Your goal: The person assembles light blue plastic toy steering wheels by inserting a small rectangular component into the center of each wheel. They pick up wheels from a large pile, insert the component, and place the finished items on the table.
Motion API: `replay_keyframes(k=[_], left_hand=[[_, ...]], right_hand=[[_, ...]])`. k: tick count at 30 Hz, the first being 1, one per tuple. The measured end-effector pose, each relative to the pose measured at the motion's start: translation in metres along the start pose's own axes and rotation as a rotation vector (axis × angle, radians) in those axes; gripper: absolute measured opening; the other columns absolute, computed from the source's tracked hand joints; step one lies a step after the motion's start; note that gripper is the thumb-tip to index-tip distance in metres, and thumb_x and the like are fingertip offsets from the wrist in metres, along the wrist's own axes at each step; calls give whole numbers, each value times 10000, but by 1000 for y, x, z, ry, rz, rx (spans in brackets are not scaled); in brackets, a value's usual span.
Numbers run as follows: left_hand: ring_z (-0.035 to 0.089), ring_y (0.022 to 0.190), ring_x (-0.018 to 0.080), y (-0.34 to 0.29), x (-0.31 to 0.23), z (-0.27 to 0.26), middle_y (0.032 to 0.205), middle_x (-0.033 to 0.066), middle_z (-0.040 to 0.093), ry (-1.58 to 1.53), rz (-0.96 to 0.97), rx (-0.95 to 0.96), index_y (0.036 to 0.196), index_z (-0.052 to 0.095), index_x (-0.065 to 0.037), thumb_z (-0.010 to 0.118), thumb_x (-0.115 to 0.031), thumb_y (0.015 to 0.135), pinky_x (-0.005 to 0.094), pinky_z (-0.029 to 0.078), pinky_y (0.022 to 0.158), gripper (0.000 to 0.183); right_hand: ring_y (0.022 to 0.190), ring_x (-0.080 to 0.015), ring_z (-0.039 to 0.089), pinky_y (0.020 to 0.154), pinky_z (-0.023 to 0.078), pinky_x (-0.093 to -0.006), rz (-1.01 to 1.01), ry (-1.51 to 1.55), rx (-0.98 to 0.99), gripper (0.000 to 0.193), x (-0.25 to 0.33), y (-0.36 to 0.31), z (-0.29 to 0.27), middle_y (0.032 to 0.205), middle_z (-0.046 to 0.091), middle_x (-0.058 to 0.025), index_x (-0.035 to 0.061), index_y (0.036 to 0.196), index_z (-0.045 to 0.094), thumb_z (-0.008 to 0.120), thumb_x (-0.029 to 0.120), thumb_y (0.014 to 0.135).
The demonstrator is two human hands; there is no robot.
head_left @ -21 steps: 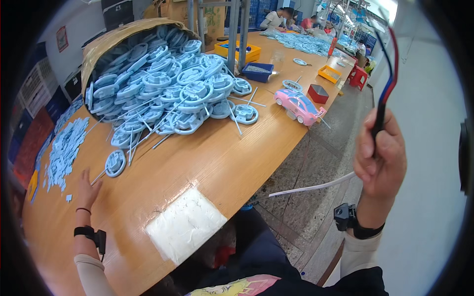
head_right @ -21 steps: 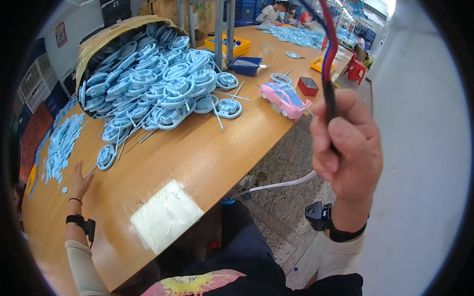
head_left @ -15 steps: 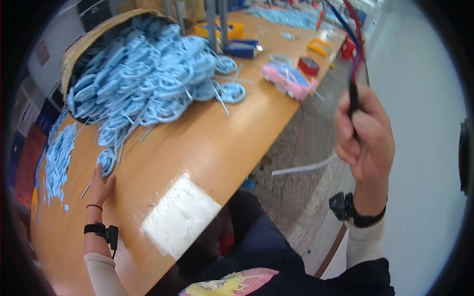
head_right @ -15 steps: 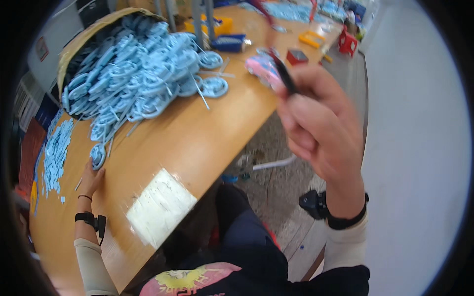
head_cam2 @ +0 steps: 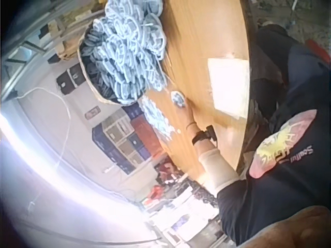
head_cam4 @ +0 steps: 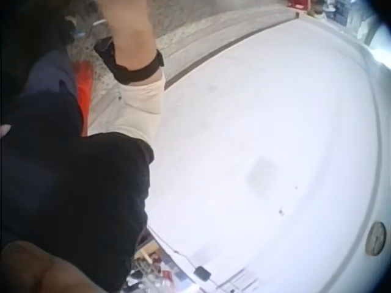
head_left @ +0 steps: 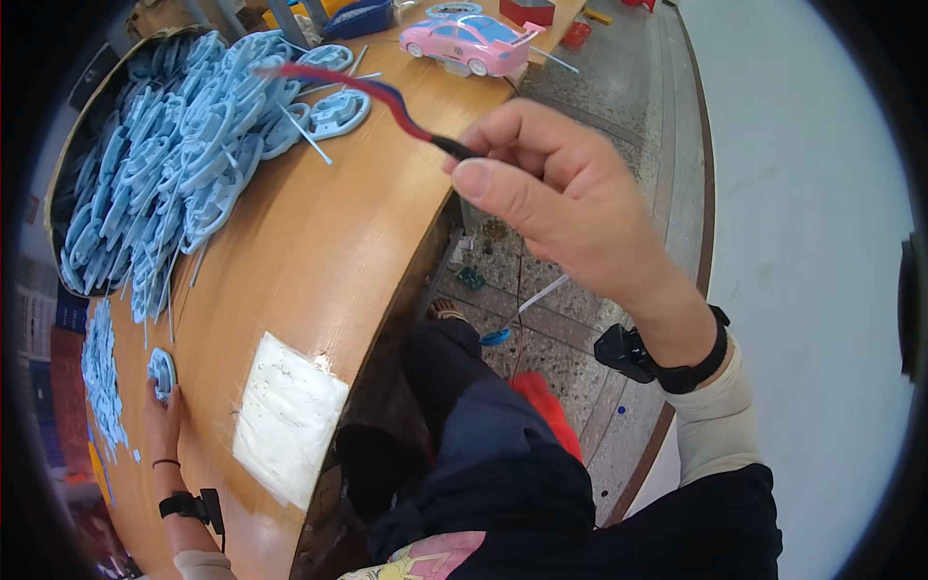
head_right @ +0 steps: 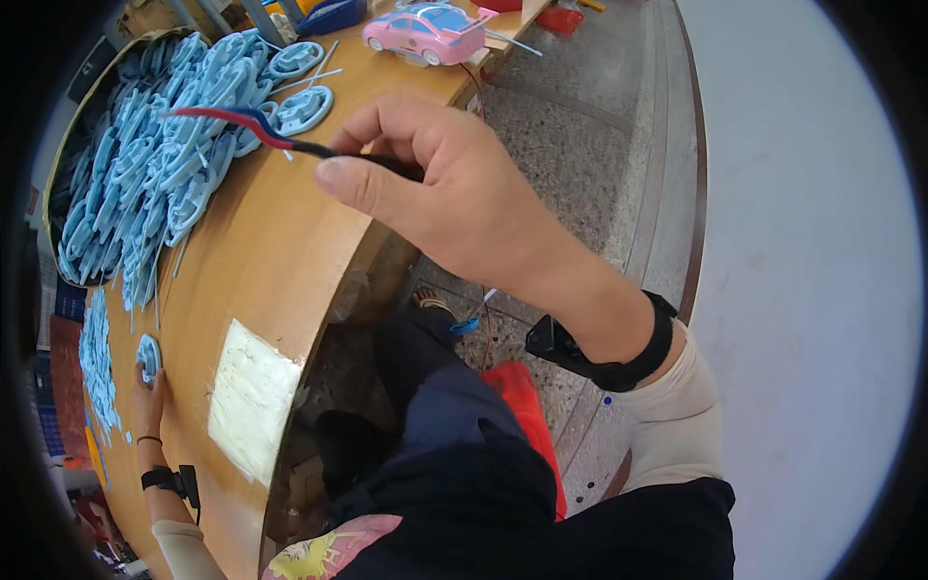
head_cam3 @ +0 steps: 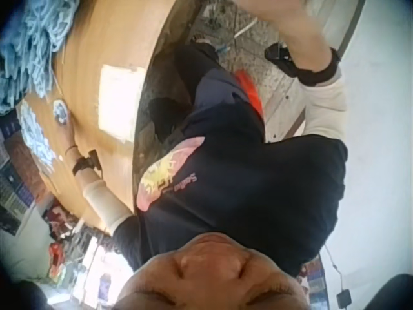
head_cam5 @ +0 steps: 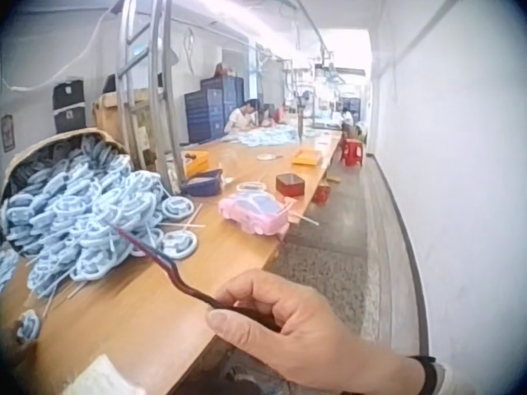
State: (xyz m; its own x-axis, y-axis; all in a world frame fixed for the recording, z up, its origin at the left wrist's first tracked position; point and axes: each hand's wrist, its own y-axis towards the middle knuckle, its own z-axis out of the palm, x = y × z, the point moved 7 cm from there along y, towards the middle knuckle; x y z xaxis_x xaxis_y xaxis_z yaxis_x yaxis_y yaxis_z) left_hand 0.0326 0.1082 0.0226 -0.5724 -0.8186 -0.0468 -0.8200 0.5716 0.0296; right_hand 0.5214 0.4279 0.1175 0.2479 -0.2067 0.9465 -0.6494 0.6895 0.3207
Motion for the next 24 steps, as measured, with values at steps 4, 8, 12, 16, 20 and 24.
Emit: replay_keyframes(k=[4, 8, 12, 16, 20, 24], left_hand=[[558, 686, 236, -19, -16, -23, 797, 173, 583, 386, 407, -274, 1214, 457, 31, 647, -295, 795, 327, 413, 581, 564], [585, 873, 209, -97, -181, -59, 982, 127, 594, -519, 443, 457, 1284, 410, 13, 612, -281, 824, 302, 452, 703, 582], [530, 1047, 186, -186, -334, -68, 1224, 148, 481, -1365, 717, 822, 1354, 295, 37, 467, -349, 914, 294, 454, 832, 611], [578, 992, 202, -179, -335, -62, 1182, 173, 525, -1384, 547, 772, 1281, 393, 56, 330, -355, 970, 317, 474, 851, 520], [601, 974, 248, -178, -314, -65, 1095, 193, 569, -1463, 483, 722, 1196, 462, 59, 338, -404, 958, 332, 511, 820, 534], [606, 963, 265, -178, -299, -72, 1050, 197, 585, -1437, 531, 757, 1196, 468, 44, 343, -409, 955, 340, 515, 810, 528]], right_hand=[[650, -50, 503, 564, 408, -215, 41, 11, -6, 213, -27, -13, 0, 733, 574, -18, -6, 933, 562, 606, 188, 856], [581, -159, 539, 564, 439, -286, -212, -197, 90, 355, -25, -21, 55, 679, 543, -62, 7, 1159, 463, 575, 167, 862], [774, -252, 608, 680, 471, -325, -276, 26, 183, 747, -25, -29, 108, 866, 587, -144, 35, 1407, 59, 555, 84, 850], [876, -215, 604, 797, 472, -321, -17, -37, 253, 730, -24, -37, 106, 1058, 558, -164, 42, 1404, 87, 562, 70, 850], [973, -187, 545, 866, 433, -318, 69, -220, -199, 536, -73, -61, 23, 1141, 538, -152, 9, 1334, 283, 522, 213, 900], [1033, -267, 558, 851, 450, -354, 967, -735, -93, 760, -307, -204, -41, 1131, 558, -220, -42, 1304, 349, 611, 456, 794]])
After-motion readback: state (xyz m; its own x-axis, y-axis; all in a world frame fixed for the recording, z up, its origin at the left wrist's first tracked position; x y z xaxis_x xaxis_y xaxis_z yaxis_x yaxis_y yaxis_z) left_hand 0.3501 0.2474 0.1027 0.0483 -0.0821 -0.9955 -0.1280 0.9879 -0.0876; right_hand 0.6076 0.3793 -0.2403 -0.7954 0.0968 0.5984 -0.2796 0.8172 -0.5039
